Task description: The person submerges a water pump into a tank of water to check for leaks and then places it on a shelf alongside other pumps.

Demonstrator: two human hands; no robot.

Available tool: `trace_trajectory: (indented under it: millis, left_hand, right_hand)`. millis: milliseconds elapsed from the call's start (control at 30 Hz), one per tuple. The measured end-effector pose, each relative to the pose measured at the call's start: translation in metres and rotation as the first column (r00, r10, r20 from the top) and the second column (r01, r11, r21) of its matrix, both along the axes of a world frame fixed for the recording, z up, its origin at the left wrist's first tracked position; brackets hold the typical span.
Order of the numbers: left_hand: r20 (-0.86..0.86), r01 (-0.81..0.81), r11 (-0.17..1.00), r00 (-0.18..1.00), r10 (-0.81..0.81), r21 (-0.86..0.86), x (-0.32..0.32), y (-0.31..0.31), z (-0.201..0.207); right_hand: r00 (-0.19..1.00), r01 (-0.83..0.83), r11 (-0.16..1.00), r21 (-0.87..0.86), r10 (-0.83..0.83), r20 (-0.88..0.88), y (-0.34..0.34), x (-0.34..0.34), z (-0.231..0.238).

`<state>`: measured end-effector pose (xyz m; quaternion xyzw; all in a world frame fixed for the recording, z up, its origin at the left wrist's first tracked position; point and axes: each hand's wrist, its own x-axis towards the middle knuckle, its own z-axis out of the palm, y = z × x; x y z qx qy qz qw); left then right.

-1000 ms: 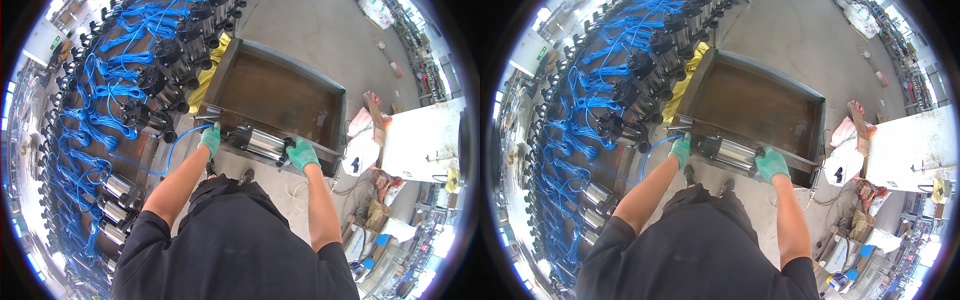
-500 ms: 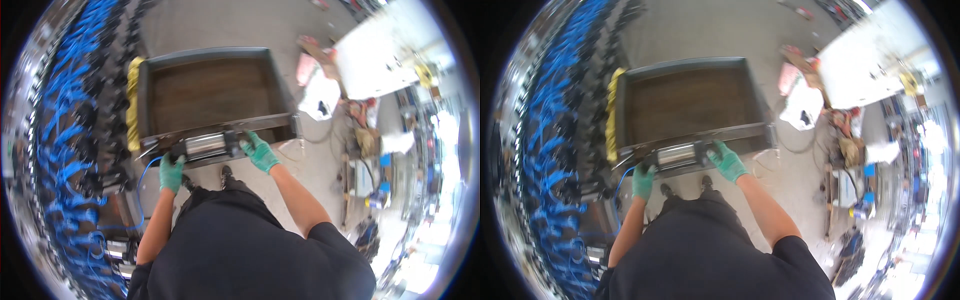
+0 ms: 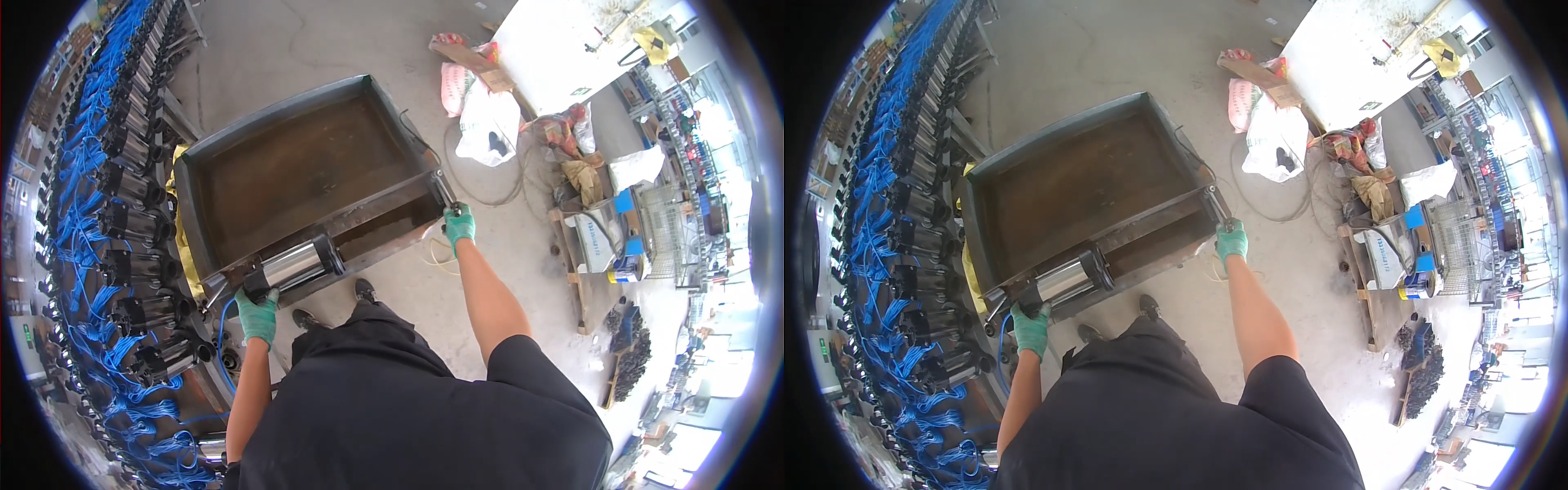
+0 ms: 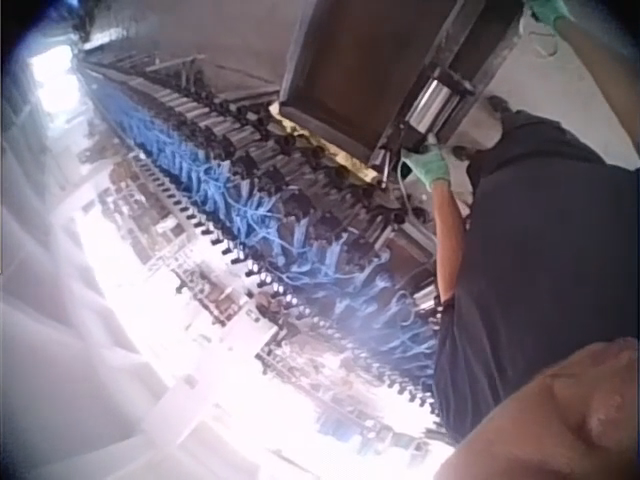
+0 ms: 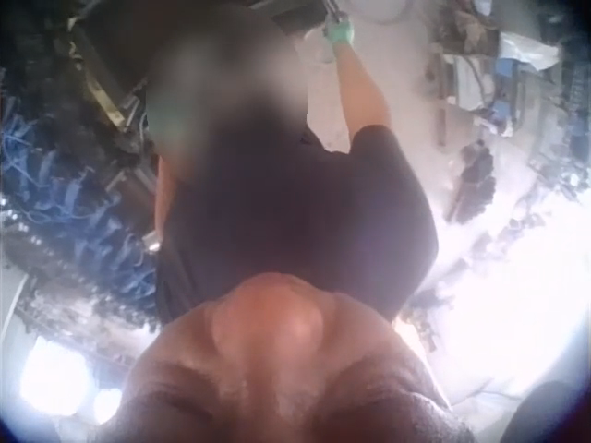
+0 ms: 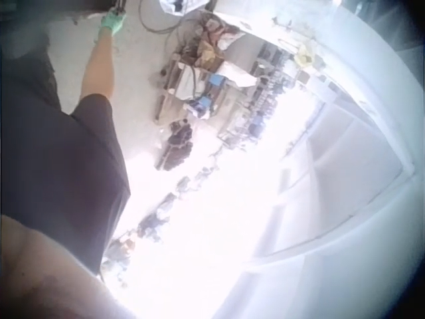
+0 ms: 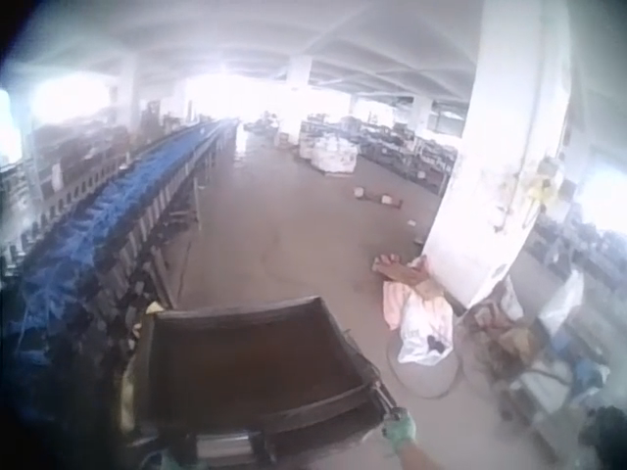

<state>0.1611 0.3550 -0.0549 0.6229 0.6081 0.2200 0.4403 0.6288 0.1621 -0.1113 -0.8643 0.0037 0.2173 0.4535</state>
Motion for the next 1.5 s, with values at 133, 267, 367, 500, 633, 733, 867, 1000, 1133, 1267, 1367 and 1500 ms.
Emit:
trace_trajectory:
  millis: [133, 267, 367, 500, 633, 733, 867, 1000, 1133, 1267, 1367, 1500]
  left_hand:
    - [-0.007, 0.074, 0.997, 0.997, -0.074, -0.036, -0.001, 0.003, 0.011]
    - [-0.048, 0.066, 0.998, 0.997, -0.067, -0.025, -0.001, 0.000, 0.017]
    - [-0.049, 0.059, 0.998, 0.997, -0.060, -0.011, -0.001, 0.002, 0.014]
    - [0.006, 0.051, 0.999, 0.999, -0.051, 0.008, -0.003, 0.004, 0.008]
    - [-0.111, 0.038, 0.997, 0.993, -0.030, 0.070, -0.004, 0.003, 0.012]
    - [0.064, 0.044, 0.999, 0.997, -0.043, -0.009, -0.008, 0.004, -0.004]
    - [0.040, 0.046, 0.999, 0.998, -0.045, -0.018, 0.000, 0.001, 0.013]
    - [0.054, 0.034, 0.999, 0.998, -0.033, -0.011, -0.002, 0.000, 0.009]
    - [0.047, 0.055, 0.998, 0.997, -0.053, -0.032, -0.004, 0.002, 0.007]
    - [0.069, 0.053, 0.999, 0.996, -0.053, -0.002, -0.009, 0.003, 0.001]
    - [0.053, 0.056, 0.998, 0.997, -0.055, -0.016, -0.007, 0.004, 0.002]
    - [0.052, 0.063, 0.998, 0.997, -0.063, -0.006, -0.006, 0.004, 0.003]
  right_hand:
    - [0.991, 0.064, 0.977, 0.203, -0.087, 0.106, -0.009, 0.005, -0.049]
    - [0.989, 0.147, 0.953, 0.266, -0.144, -0.031, 0.008, -0.022, -0.006]
    - [0.993, 0.067, 0.976, 0.207, -0.085, 0.082, 0.011, -0.017, -0.007]
    - [0.977, -0.059, 0.973, 0.221, 0.011, 0.213, 0.015, -0.022, -0.011]
    - [0.955, -0.041, 0.863, 0.504, 0.181, -0.233, 0.016, -0.069, 0.045]
    - [0.860, -0.266, 0.799, 0.540, 0.450, -0.242, 0.020, -0.108, 0.058]
    - [0.721, -0.523, 0.711, 0.470, 0.663, -0.201, 0.043, -0.133, 0.059]
    - [0.636, -0.619, 0.662, 0.424, 0.738, -0.224, 0.064, -0.141, 0.067]
    - [0.613, -0.654, 0.625, 0.426, 0.768, -0.185, 0.074, -0.139, 0.057]
    - [0.579, -0.671, 0.615, 0.414, 0.783, -0.225, 0.080, -0.140, 0.071]
    - [0.608, -0.687, 0.681, 0.252, 0.729, -0.313, 0.086, -0.140, 0.063]
    - [0.523, -0.830, 0.512, -0.220, 0.852, 0.012, 0.095, -0.146, 0.041]
